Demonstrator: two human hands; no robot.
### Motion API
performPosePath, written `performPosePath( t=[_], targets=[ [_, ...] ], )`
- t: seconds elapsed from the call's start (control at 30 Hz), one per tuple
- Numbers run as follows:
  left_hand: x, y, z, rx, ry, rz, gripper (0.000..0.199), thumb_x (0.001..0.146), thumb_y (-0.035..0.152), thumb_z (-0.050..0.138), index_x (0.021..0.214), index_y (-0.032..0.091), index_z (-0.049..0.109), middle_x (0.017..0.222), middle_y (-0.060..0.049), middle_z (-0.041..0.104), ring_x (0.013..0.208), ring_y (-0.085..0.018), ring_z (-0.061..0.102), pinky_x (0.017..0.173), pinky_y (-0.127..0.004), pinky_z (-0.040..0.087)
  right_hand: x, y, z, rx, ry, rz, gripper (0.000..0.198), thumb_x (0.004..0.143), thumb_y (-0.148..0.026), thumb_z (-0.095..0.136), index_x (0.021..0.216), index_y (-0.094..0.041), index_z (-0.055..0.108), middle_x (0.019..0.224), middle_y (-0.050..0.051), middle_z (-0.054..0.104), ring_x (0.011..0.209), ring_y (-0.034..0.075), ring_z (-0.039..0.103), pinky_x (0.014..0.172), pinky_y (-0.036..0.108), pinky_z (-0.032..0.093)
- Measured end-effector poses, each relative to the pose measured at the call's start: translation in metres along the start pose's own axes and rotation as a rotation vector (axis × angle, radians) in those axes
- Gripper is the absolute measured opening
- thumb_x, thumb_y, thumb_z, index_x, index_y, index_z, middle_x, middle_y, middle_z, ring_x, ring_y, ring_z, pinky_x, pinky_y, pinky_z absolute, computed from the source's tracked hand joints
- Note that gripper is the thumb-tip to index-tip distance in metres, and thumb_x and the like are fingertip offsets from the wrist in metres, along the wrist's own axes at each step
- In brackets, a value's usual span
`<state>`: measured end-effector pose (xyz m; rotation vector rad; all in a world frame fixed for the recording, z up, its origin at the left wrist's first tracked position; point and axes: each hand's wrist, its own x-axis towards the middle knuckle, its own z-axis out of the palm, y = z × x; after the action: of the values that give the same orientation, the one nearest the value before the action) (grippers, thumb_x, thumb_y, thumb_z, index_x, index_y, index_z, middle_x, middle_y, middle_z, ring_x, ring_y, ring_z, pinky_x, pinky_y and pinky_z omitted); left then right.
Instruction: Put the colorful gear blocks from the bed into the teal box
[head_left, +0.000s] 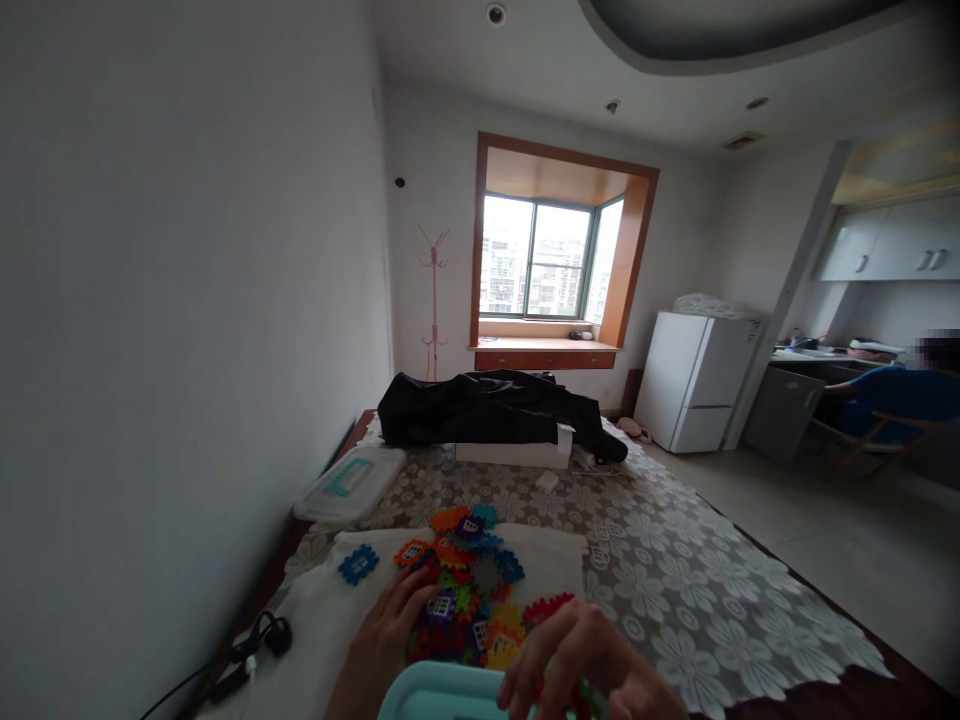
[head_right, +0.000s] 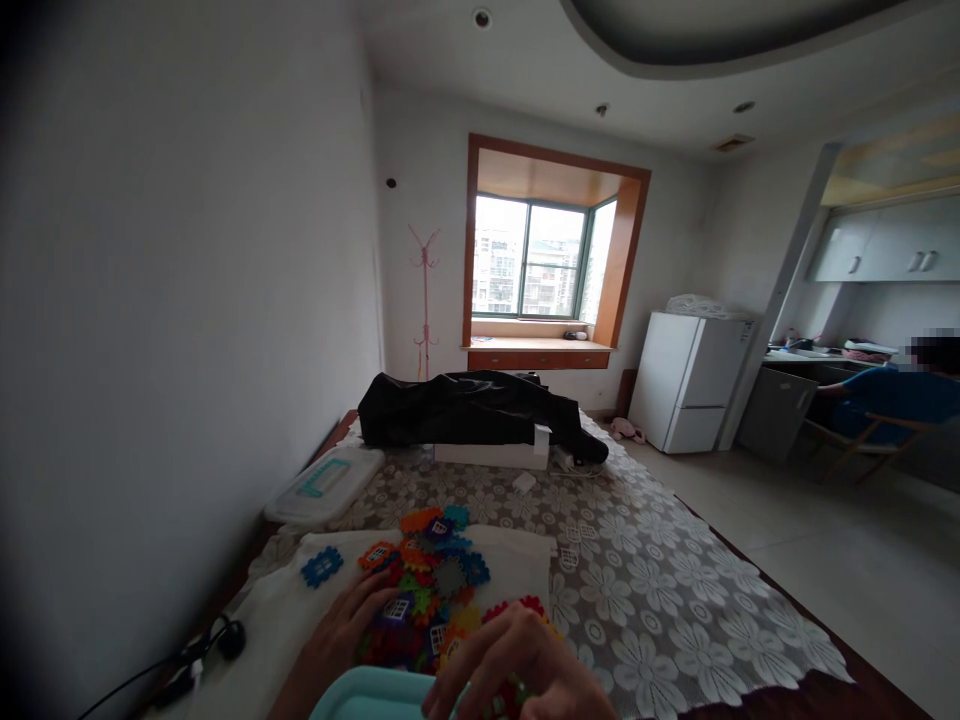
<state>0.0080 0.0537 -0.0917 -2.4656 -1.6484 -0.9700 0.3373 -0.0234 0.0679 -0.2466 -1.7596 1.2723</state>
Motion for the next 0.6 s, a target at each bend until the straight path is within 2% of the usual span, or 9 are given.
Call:
performPosePath(
  t=[0.1, 0.17, 0.23, 0.3, 0.37, 0.43, 0.5, 0.53, 0.6],
  targets=[
    [-0.001, -0.006, 0.011, 0.081, -0.066, 0.012, 0.07, 0.088, 0.023, 0.079, 0.155, 0.037, 0.073, 0.167, -0.009, 0.066, 0.16, -0.04, 0.057, 0.124, -0.056, 0.059, 0.007, 0.016, -0.009, 0.257, 0.165, -0.145, 0.057, 0.106, -0.075, 0.062, 0.1, -0.028, 0.093, 0.087, 0.012, 0.083, 0.085, 0.028, 0.083, 0.082, 0.039, 0.067],
    [0.0, -0.005, 0.01, 0.079, -0.148, -0.023, 0.071, 0.087, 0.022, 0.08, 0.156, 0.038, 0.073, 0.169, -0.009, 0.065, 0.16, -0.042, 0.057, 0.124, -0.058, 0.059, 0.01, 0.036, -0.024, 0.273, 0.366, -0.197, 0.063, 0.111, -0.072, 0.053, 0.085, -0.028, 0.089, 0.074, 0.009, 0.077, 0.074, 0.024, 0.077, 0.074, 0.036, 0.064],
    [0.003, -0.001, 0.002, 0.033, -0.201, -0.059, 0.064, 0.086, 0.029, 0.085, 0.149, 0.038, 0.078, 0.165, -0.009, 0.069, 0.157, -0.041, 0.061, 0.122, -0.055, 0.061, 0.01, 0.057, -0.041, 0.09, 0.559, -0.053, 0.069, 0.112, -0.073, 0.049, 0.076, -0.026, 0.084, 0.075, 0.009, 0.076, 0.078, 0.024, 0.075, 0.08, 0.038, 0.063],
    [0.007, 0.006, -0.01, -0.029, -0.188, -0.077, 0.052, 0.088, 0.036, 0.085, 0.14, 0.038, 0.083, 0.158, -0.008, 0.074, 0.152, -0.038, 0.066, 0.121, -0.052, 0.063, 0.01, 0.073, -0.053, -0.253, 0.602, 0.222, 0.067, 0.108, -0.079, 0.053, 0.09, -0.025, 0.087, 0.097, 0.012, 0.082, 0.097, 0.029, 0.078, 0.098, 0.045, 0.062],
    [0.011, 0.013, -0.024, -0.083, -0.127, -0.079, 0.04, 0.093, 0.038, 0.082, 0.132, 0.036, 0.087, 0.15, -0.008, 0.079, 0.144, -0.035, 0.073, 0.118, -0.049, 0.065, 0.009, 0.083, -0.055, -0.586, 0.479, 0.499, 0.069, 0.102, -0.083, 0.059, 0.129, -0.025, 0.086, 0.141, 0.016, 0.078, 0.134, 0.037, 0.071, 0.12, 0.054, 0.053],
    [0.014, 0.018, -0.035, -0.126, -0.059, -0.067, 0.031, 0.095, 0.036, 0.078, 0.124, 0.034, 0.089, 0.141, -0.008, 0.083, 0.133, -0.033, 0.079, 0.113, -0.047, 0.068, 0.009, 0.09, -0.049, -0.789, 0.283, 0.726, 0.086, 0.097, -0.081, 0.067, 0.165, -0.029, 0.064, 0.178, 0.013, 0.051, 0.166, 0.044, 0.044, 0.137, 0.061, 0.036],
    [0.016, 0.021, -0.042, -0.155, -0.005, -0.052, 0.029, 0.094, 0.03, 0.074, 0.118, 0.032, 0.091, 0.134, -0.008, 0.085, 0.126, -0.031, 0.082, 0.108, -0.044, 0.07, 0.01, 0.094, -0.039, -0.873, 0.083, 0.879, 0.104, 0.093, -0.077, 0.074, 0.18, -0.031, 0.041, 0.19, 0.01, 0.027, 0.177, 0.046, 0.021, 0.143, 0.065, 0.024],
    [0.017, 0.023, -0.044, -0.165, 0.016, -0.044, 0.031, 0.093, 0.026, 0.072, 0.116, 0.032, 0.091, 0.131, -0.008, 0.086, 0.123, -0.031, 0.082, 0.106, -0.043, 0.071, 0.011, 0.095, -0.034, -0.887, 0.003, 0.927, 0.11, 0.091, -0.076, 0.077, 0.183, -0.032, 0.035, 0.192, 0.009, 0.023, 0.178, 0.048, 0.017, 0.143, 0.067, 0.021],
    [0.017, 0.024, -0.045, -0.181, 0.056, -0.033, 0.034, 0.089, 0.019, 0.067, 0.109, 0.031, 0.092, 0.126, -0.008, 0.087, 0.119, -0.03, 0.083, 0.103, -0.042, 0.072, 0.013, 0.1, -0.025, -0.898, -0.08, 0.95, 0.113, 0.089, -0.073, 0.08, 0.183, -0.033, 0.031, 0.192, 0.01, 0.022, 0.177, 0.05, 0.019, 0.143, 0.07, 0.019]
  ],
)
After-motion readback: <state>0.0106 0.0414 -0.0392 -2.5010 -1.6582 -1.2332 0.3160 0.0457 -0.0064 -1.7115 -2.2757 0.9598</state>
